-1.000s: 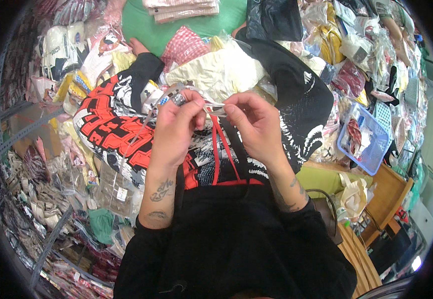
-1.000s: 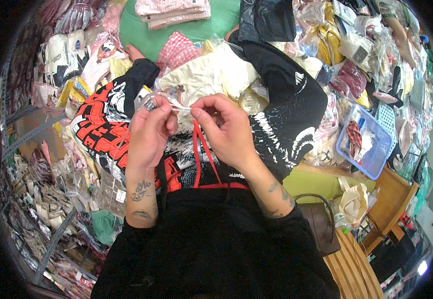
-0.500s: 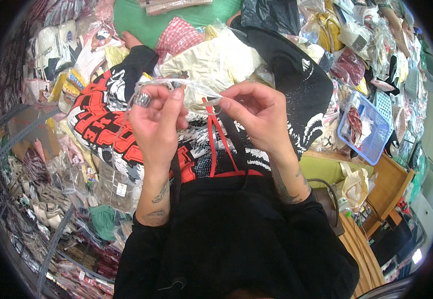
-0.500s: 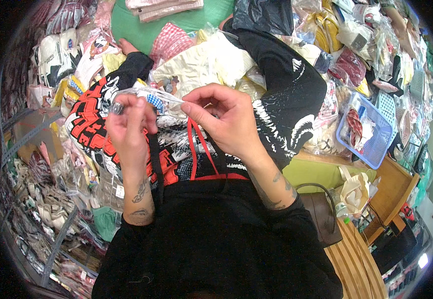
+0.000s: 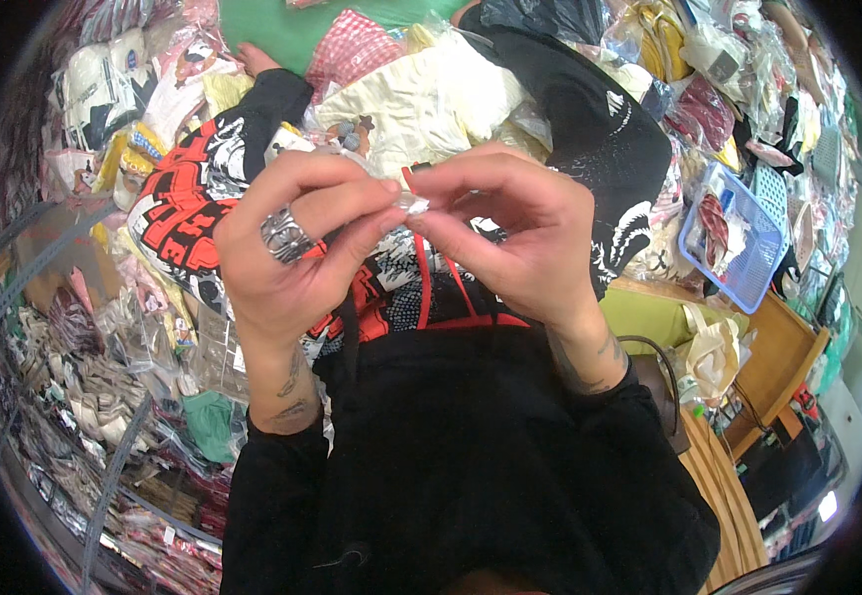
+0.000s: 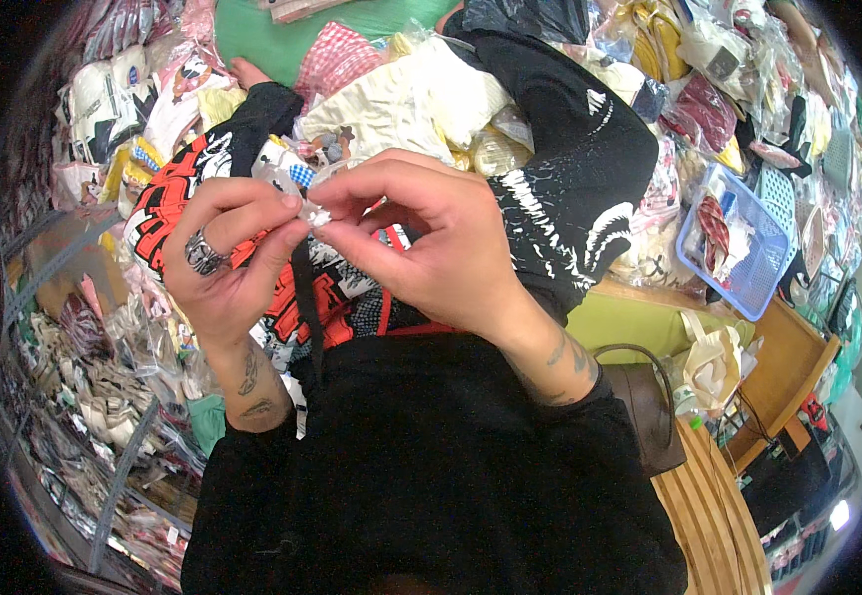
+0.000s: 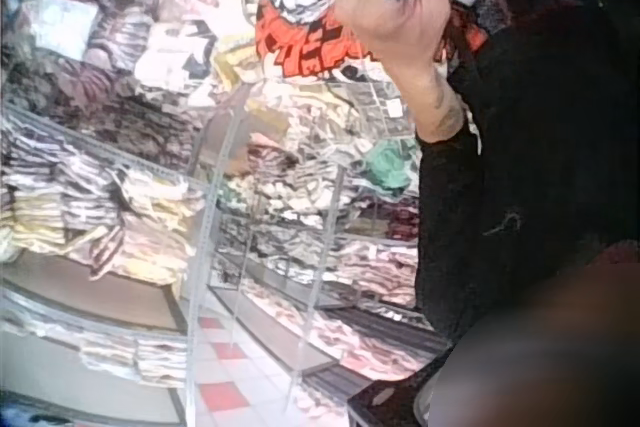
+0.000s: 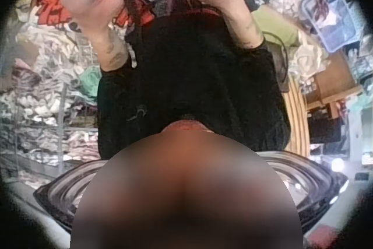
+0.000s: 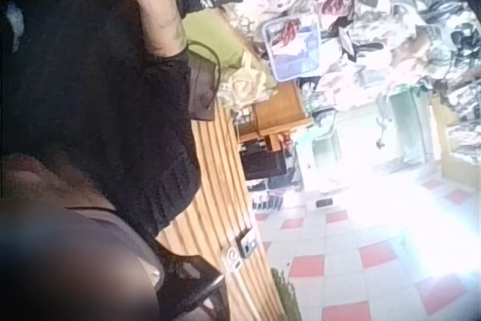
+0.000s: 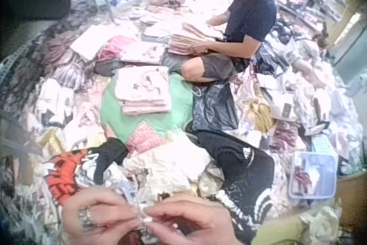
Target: The person sits on a green mat in a cluttered room and ties plastic bags containing folded clothing with white twist ties. They pick up a bag, open it, insert a twist tie, and secure the bundle by twisting the tie.
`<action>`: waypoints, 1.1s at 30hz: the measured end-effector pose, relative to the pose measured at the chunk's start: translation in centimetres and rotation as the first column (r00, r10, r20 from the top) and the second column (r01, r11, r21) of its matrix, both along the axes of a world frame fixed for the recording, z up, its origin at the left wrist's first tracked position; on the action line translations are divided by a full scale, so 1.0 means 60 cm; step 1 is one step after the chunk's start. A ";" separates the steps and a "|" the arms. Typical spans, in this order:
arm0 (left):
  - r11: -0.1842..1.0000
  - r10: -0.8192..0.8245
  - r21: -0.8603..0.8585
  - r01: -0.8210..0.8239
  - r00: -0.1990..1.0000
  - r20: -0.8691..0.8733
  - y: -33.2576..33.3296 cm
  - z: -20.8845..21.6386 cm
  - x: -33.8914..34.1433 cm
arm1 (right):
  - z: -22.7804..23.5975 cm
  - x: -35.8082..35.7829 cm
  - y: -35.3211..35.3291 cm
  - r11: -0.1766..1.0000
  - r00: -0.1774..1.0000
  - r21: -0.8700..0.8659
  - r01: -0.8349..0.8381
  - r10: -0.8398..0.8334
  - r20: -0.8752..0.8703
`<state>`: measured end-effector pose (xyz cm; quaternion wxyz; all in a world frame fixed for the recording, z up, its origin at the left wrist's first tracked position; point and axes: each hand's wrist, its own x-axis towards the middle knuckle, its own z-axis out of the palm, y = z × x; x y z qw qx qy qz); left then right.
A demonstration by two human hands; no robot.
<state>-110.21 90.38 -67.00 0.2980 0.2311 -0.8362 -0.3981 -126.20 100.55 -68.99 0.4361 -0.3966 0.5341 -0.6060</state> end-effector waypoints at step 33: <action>0.546 0.155 0.825 0.150 0.949 -0.275 0.034 -0.021 -0.024 | -0.010 -0.013 -0.003 0.997 0.979 0.033 -0.071 0.076 -0.191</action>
